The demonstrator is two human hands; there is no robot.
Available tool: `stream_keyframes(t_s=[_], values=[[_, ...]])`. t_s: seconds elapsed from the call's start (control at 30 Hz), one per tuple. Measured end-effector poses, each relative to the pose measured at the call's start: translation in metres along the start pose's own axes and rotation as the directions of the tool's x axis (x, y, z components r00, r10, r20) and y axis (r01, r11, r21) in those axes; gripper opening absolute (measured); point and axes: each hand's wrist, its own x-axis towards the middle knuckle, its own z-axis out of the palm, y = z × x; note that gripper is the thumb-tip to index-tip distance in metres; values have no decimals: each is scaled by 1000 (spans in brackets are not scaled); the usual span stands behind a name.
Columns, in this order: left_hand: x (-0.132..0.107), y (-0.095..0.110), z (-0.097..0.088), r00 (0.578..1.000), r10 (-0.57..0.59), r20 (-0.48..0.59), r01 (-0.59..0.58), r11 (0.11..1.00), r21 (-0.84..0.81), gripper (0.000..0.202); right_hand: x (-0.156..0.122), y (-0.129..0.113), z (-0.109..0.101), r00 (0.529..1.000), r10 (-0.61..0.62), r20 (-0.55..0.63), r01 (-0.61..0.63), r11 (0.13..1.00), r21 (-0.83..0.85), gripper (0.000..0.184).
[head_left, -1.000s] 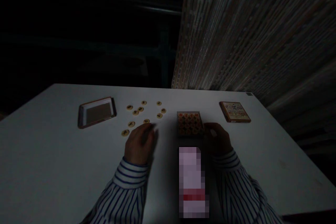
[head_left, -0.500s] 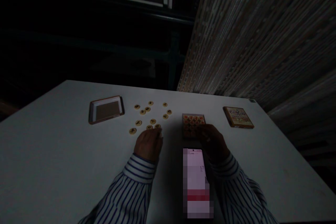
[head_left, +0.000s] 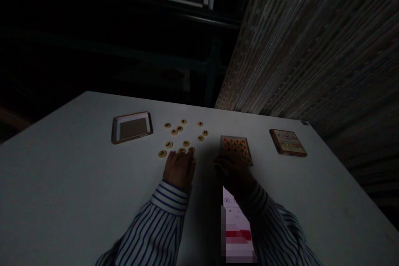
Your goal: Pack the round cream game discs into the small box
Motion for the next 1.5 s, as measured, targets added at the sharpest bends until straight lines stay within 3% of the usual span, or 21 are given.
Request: stream_keyframes(t_s=[0.37, 0.5, 0.6, 0.8, 1.07, 1.5], values=[[-1, 1, 1, 999, 18, -48, -17, 1000, 18, 26, -7, 19, 0, 990, -19, -138, 12, 999, -48, 16], [0, 1, -2, 998, 60, -23, -60, 998, 6, 25, -9, 26, -4, 978, 29, -207, -45, 996, -73, 14], [1, 3, -5, 995, 71, -73, -73, 997, -33, 26, -10, 28, -9, 976, 30, -214, -52, 994, -98, 15], [2, 12, -13, 991, 78, -112, -92, 988, -120, 25, -15, 35, -12, 959, 143, -245, -162, 985, -60, 17], [7, 27, -22, 991, 73, -111, -94, 976, -196, 22, -15, 34, -24, 944, 154, -291, -179, 982, -60, 15], [19, 53, -16, 997, 42, -59, -60, 934, -351, 20, -20, 44, -30, 919, 178, -352, -182, 983, 22, 15]])
